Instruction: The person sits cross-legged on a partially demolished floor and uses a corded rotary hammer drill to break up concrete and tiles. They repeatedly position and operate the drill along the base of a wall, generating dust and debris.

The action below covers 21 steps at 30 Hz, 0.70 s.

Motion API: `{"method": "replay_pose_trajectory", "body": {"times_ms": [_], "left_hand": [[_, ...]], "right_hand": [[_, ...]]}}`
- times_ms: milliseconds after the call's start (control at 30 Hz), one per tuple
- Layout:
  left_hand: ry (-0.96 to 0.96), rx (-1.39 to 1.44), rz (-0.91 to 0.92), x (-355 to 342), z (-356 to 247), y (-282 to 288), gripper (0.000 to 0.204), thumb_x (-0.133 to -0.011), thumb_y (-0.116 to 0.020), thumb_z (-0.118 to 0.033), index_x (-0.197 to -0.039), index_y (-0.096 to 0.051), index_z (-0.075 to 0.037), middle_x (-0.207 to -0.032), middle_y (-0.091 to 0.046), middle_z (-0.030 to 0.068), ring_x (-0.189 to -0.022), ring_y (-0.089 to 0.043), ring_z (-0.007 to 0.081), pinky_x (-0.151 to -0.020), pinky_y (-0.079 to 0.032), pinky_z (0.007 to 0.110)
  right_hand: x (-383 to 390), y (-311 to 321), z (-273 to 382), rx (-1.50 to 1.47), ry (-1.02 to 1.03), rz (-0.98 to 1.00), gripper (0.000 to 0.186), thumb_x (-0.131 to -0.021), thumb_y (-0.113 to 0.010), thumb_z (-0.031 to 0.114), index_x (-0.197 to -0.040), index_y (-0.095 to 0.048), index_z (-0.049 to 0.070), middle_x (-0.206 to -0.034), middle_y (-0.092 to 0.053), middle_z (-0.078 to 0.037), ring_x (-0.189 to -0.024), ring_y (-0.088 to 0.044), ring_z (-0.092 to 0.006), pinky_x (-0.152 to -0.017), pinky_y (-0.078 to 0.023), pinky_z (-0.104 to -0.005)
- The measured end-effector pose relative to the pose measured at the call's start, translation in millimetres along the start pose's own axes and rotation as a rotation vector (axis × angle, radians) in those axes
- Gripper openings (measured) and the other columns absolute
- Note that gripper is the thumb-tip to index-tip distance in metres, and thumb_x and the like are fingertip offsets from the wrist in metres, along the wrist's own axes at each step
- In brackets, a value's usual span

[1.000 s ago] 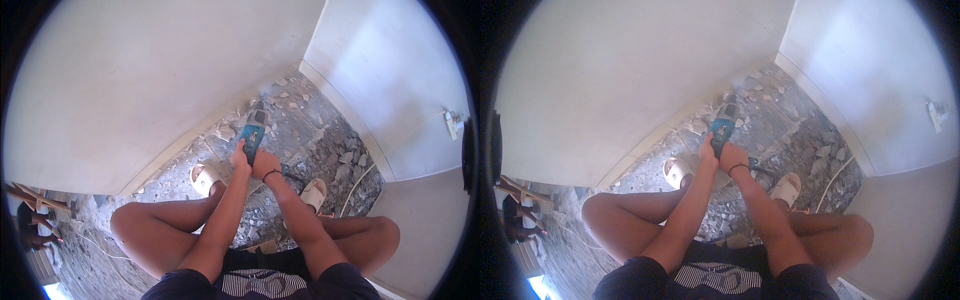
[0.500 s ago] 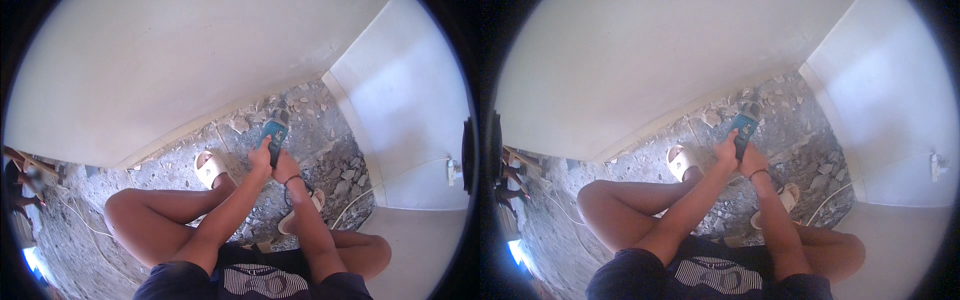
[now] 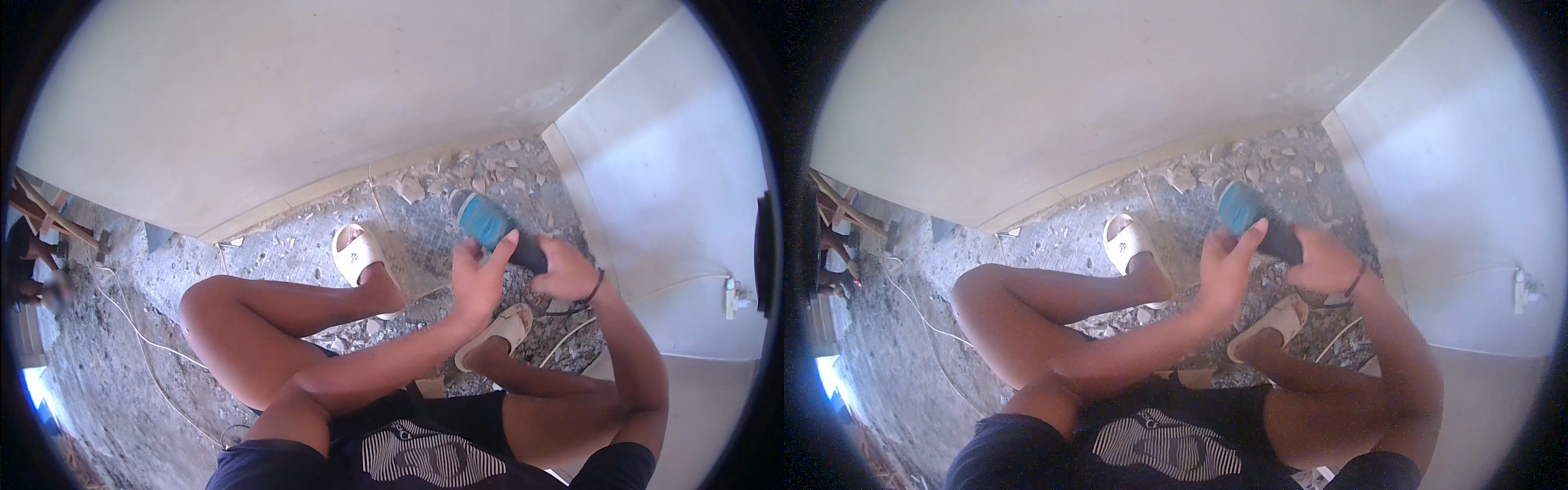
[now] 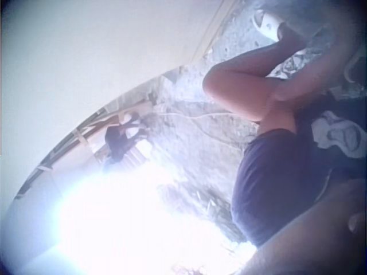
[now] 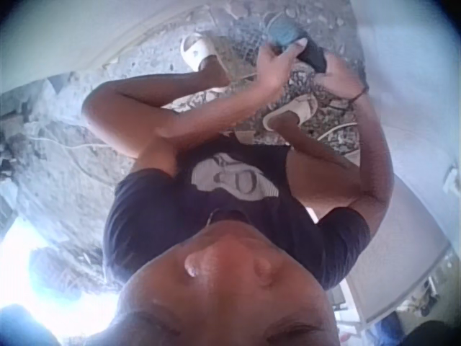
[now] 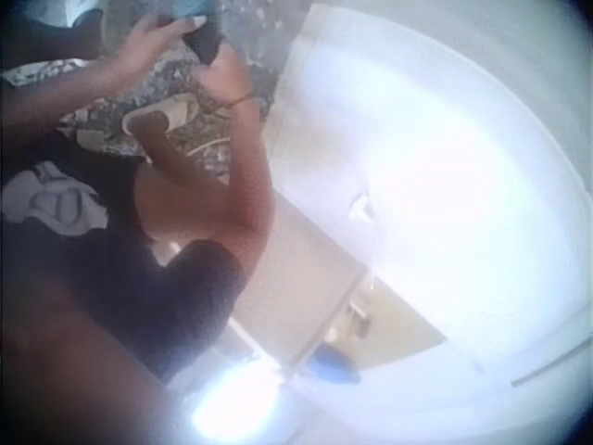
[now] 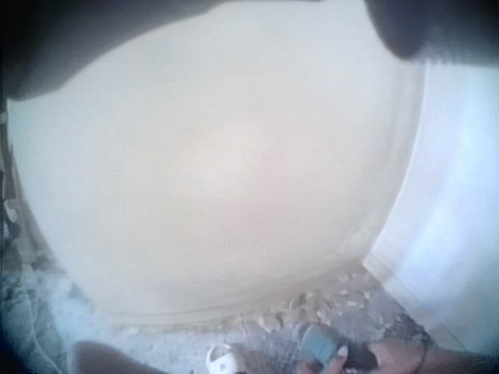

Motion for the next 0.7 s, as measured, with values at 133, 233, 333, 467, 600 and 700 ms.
{"method": "replay_pose_trajectory", "body": {"times_ms": [133, 233, 333, 467, 600, 700], "left_hand": [[0.208, -0.16, 0.284, -11, -8, 10, 0.09, -0.088, -0.072, -0.068, -0.138, -0.051, 0.004, -0.129, -0.059, 0.0131, -0.119, -0.055, 0.0247, -0.106, -0.042, 0.042], [0.521, -0.178, 0.385, -6, -11, 31, 0.106, -0.087, -0.059, -0.083, -0.154, -0.04, -0.003, -0.146, -0.05, 0.0124, -0.126, -0.051, 0.025, -0.105, -0.04, 0.045], [0.65, -0.167, 0.299, 3, -7, 49, 0.109, -0.087, -0.056, -0.084, -0.158, -0.034, -0.005, -0.153, -0.045, 0.0155, -0.132, -0.049, 0.0268, -0.109, -0.037, 0.047], [0.707, 0.076, 0.26, 22, 26, 54, 0.094, -0.092, -0.053, -0.081, -0.156, -0.04, -0.013, -0.153, -0.048, 0.0135, -0.138, -0.047, 0.0289, -0.116, -0.033, 0.053], [0.78, 0.031, 0.133, 68, 76, 72, 0.068, -0.091, -0.066, -0.07, -0.136, -0.06, -0.02, -0.13, -0.064, 0.0041, -0.119, -0.057, 0.019, -0.097, -0.042, 0.045], [0.685, -0.038, 0.063, 96, 76, 85, 0.066, -0.088, -0.075, -0.065, -0.131, -0.063, -0.016, -0.123, -0.066, 0.004, -0.111, -0.06, 0.0166, -0.091, -0.045, 0.043]], "right_hand": [[1, 20, -37, -0.338, -0.151, 0.073, 0.048, -0.066, -0.074, 0.013, -0.11, -0.063, -0.003, -0.085, -0.066, -0.012, -0.081, -0.065, -0.0213, -0.077, -0.053, -0.0375], [-13, 5, -42, -0.093, -0.053, 0.045, 0.048, -0.066, -0.074, 0.015, -0.109, -0.064, -0.003, -0.086, -0.067, -0.015, -0.081, -0.066, -0.0251, -0.078, -0.053, -0.0385], [-13, -41, -19, 0.146, 0.103, -0.003, 0.043, -0.069, -0.071, 0.014, -0.109, -0.063, -0.002, -0.098, -0.069, -0.021, -0.089, -0.071, -0.0378, -0.081, -0.057, -0.0432], [8, -97, 16, 0.349, 0.085, 0.061, 0.046, -0.07, -0.075, 0.016, -0.11, -0.067, -0.005, -0.098, -0.07, -0.024, -0.092, -0.074, -0.0397, -0.079, -0.06, -0.0456], [45, -118, 50, 0.545, 0.285, 0.083, 0.035, -0.082, -0.068, 0.016, -0.109, -0.067, -0.006, -0.092, -0.068, -0.018, -0.075, -0.072, -0.0337, -0.068, -0.058, -0.0467], [60, -120, 74, 0.617, 0.342, 0.035, 0.03, -0.087, -0.063, 0.016, -0.107, -0.067, -0.005, -0.092, -0.068, -0.017, -0.078, -0.073, -0.0304, -0.066, -0.056, -0.045]]}}
Point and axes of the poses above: each hand's wrist, its own x-axis away from the middle knuckle, its own y-axis out of the back of the hand, z = x × y, the point moved 6 cm from there along -x, towards the middle knuckle
